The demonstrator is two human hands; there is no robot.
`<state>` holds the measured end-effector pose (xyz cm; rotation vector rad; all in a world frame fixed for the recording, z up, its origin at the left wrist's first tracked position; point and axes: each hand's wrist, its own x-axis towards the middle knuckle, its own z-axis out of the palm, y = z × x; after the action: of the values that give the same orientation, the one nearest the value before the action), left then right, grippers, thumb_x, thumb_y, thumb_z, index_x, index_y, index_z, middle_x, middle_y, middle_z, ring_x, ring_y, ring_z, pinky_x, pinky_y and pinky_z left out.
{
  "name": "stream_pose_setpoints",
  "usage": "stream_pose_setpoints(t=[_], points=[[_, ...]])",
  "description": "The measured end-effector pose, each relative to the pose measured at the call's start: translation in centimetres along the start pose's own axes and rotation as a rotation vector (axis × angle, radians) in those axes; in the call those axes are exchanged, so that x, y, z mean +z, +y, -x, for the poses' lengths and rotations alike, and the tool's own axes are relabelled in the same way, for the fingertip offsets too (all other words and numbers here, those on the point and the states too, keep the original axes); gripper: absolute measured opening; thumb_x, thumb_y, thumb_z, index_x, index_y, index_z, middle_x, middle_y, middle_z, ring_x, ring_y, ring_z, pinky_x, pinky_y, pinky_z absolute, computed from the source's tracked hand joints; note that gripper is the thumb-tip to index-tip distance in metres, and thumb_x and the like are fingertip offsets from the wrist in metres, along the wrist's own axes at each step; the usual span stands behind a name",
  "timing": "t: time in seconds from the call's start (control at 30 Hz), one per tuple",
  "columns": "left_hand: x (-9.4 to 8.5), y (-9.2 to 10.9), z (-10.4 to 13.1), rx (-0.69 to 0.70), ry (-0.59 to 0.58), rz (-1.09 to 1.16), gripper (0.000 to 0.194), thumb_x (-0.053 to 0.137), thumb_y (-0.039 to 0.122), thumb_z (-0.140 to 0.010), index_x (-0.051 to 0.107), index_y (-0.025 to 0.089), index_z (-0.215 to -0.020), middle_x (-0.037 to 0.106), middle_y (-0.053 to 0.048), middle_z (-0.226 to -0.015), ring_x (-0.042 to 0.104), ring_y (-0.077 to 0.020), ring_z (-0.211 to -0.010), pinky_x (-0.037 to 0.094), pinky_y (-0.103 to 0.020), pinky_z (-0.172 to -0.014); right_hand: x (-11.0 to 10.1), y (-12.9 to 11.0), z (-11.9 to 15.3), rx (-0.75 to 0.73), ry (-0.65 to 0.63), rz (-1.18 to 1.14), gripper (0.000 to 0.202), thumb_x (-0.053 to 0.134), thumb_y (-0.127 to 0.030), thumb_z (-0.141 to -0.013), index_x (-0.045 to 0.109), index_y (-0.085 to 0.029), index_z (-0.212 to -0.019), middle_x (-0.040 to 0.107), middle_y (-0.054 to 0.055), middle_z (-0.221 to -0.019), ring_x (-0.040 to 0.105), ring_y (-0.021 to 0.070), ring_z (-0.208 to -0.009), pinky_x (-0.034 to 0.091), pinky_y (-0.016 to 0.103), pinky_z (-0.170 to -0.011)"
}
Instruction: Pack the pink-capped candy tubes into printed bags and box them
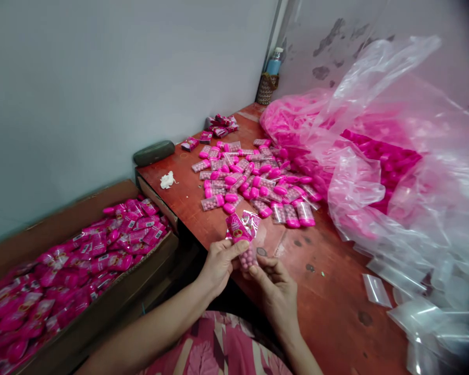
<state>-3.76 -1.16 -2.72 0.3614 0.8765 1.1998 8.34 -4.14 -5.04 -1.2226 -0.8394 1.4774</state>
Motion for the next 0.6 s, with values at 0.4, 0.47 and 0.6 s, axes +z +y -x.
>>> stream_pose_setpoints(t=[0.4, 0.47, 0.6], points=[[0.0, -0.3, 0.2, -0.024, 0.011, 0.111, 0.017, 0.069, 0.024, -0.066, 0.064, 0.007, -0.068, 0.061, -0.004, -0.065, 0.056, -0.0110, -0.060, 0.046, -0.025, -0.063, 0.3, -1.0, 0.6, 0.018, 0.065, -0.003, 0.024, 0.071, -0.026, -0.065, 0.062, -0.018, -0.085, 0.066, 0.002, -0.081, 0.062, 0.0148, -0.067, 0.052, 0.030, -0.067], [0.0, -0.2, 0.2, -0.015, 0.023, 0.083, 0.017, 0.070, 0.023, -0.065, 0.064, 0.007, -0.068, 0.060, -0.004, -0.063, 0.055, -0.0106, -0.058, 0.046, -0.025, -0.062, 0.4, -0.9, 0.7, -0.009, 0.079, 0.010, 0.024, 0.071, -0.026, -0.066, 0.062, -0.018, -0.086, 0.066, 0.002, -0.081, 0.062, 0.0147, -0.067, 0.052, 0.029, -0.066], [0.0, 0.1, 0.3, -0.005, 0.034, 0.031, 0.017, 0.068, 0.023, -0.067, 0.064, 0.007, -0.068, 0.060, -0.004, -0.063, 0.055, -0.0106, -0.056, 0.045, -0.024, -0.060, 0.4, -0.9, 0.8, 0.054, 0.013, -0.055, 0.020, 0.068, -0.026, -0.069, 0.060, -0.019, -0.086, 0.066, 0.000, -0.075, 0.062, 0.0130, -0.062, 0.051, 0.027, -0.064]])
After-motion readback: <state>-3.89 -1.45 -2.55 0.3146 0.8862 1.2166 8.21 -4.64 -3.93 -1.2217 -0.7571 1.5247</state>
